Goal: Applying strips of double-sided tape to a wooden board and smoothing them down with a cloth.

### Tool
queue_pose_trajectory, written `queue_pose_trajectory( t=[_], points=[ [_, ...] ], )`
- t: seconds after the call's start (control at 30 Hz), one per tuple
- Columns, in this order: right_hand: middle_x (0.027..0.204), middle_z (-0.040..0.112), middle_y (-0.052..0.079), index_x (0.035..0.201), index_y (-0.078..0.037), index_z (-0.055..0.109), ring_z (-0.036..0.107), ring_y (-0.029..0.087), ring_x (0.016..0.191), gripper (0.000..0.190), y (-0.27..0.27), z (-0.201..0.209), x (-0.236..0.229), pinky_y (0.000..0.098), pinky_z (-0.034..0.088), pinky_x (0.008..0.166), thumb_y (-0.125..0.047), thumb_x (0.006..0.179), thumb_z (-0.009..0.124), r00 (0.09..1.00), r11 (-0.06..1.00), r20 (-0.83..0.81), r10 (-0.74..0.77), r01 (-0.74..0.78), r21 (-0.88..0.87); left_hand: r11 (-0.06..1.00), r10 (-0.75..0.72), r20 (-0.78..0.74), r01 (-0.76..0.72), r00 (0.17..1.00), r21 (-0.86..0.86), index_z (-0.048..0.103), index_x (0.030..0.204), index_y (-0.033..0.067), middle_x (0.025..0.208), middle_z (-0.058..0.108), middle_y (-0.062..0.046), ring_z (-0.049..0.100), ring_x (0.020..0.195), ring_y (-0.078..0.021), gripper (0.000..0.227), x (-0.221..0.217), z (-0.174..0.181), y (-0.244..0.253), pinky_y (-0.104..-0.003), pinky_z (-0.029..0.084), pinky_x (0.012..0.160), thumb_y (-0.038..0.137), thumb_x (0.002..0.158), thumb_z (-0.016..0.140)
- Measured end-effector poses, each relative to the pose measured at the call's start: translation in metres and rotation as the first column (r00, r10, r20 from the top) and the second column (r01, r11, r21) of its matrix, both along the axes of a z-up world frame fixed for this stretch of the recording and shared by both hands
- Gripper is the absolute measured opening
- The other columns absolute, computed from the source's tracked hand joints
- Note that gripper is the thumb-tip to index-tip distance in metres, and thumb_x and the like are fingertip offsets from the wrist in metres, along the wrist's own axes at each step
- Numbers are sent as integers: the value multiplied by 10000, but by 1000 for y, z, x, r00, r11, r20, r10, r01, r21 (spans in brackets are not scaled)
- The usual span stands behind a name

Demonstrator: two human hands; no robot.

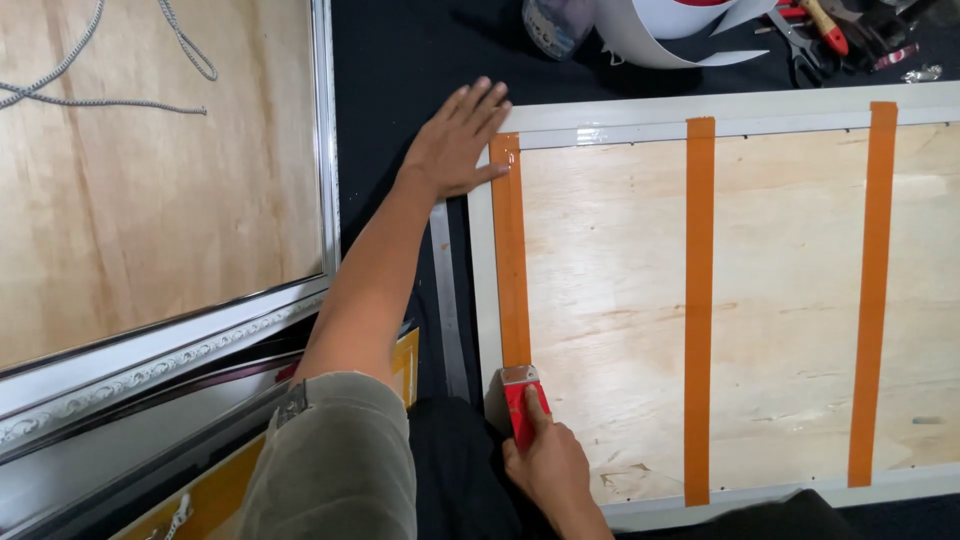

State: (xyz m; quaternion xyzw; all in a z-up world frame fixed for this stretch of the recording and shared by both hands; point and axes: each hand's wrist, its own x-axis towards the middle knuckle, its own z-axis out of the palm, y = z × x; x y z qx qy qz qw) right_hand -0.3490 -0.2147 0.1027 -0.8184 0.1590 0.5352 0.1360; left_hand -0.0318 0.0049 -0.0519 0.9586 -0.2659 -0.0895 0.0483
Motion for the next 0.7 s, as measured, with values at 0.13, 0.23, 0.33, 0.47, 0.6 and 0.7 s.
queue_pose_trajectory(
  t=[0.13,0.23,0.33,0.47,0.6,0.7],
  points=[
    [1197,711,98,1644,-289,179,709,280,1070,934,1,5,2,347,617,855,-440,889,708,1000,1000,-17,-19,19,12,938,-346,-47,345,937,-18,89,1645,50,1724,47,-155,20,1592,-289,823,-39,2,-9,-416,3,1282,621,1064,209],
    [1161,714,101,1643,-283,185,711,281,1036,923,0,5,3,353,618,817,-438,891,697,1000,999,-1,-25,25,32,893,-448,-109,438,887,-105,87,1633,8,1709,37,-220,8,1586,-335,985,-76,13,-18,-438,-22,1273,750,1004,246],
    [1113,717,126,1637,-290,215,705,320,1001,901,-2,4,1,401,599,785,-433,877,677,1000,999,22,-23,22,38,789,-613,-186,586,768,-185,95,1626,15,1704,54,-218,-2,1578,-362,1077,-124,15,-29,-491,-22,1257,827,945,286],
    [1041,730,166,1625,-287,271,703,384,954,885,-5,-3,-5,482,566,773,-408,836,652,996,997,67,-53,49,55,487,-802,-55,598,595,-636,305,1604,38,1691,270,-176,165,1591,-391,995,-210,1,-39,-532,114,1308,724,918,523],
    [1034,701,177,1636,-331,229,684,409,941,902,-8,-11,-9,505,550,772,-460,847,647,996,998,89,-9,5,56,552,-815,-128,692,565,-464,213,1637,55,1724,158,-138,48,1607,-317,980,-192,0,-39,-471,-17,1297,751,959,338],
    [1021,705,180,1624,-290,267,691,391,932,885,-7,-4,-9,491,560,760,-439,845,659,995,998,94,-24,18,62,518,-849,-180,718,496,-465,181,1642,74,1713,172,-163,127,1593,-327,910,-156,-12,-35,-485,62,1287,702,999,323]
  ],
)
